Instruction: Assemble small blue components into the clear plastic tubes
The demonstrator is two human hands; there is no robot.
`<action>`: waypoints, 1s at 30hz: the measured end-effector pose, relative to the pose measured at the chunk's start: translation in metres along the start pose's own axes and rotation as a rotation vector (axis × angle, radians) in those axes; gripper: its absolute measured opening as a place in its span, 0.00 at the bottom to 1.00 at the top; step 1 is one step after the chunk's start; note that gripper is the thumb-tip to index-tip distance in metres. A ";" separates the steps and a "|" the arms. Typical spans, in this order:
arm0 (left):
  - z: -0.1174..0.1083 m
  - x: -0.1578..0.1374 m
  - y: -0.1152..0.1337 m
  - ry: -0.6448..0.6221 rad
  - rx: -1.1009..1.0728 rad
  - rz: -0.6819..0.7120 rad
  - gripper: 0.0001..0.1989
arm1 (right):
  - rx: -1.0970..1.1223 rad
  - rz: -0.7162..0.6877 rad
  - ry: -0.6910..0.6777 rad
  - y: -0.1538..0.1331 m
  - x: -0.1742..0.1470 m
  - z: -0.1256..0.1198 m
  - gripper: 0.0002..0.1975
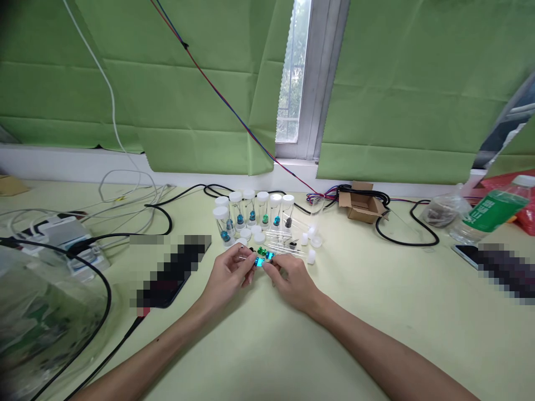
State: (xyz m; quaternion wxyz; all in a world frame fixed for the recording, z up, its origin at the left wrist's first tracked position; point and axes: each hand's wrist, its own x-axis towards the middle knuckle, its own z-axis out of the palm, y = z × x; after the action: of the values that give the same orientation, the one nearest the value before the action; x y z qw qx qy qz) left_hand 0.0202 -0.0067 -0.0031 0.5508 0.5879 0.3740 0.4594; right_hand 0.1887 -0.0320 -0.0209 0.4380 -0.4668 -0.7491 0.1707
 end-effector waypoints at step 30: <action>0.001 0.000 -0.002 0.050 -0.027 -0.029 0.14 | 0.065 -0.018 0.122 0.002 -0.004 0.000 0.05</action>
State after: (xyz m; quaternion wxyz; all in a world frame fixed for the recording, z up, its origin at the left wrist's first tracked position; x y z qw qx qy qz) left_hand 0.0210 -0.0068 -0.0049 0.5559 0.5632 0.3899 0.4709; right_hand 0.1908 -0.0346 -0.0243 0.4994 -0.4552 -0.7191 0.1621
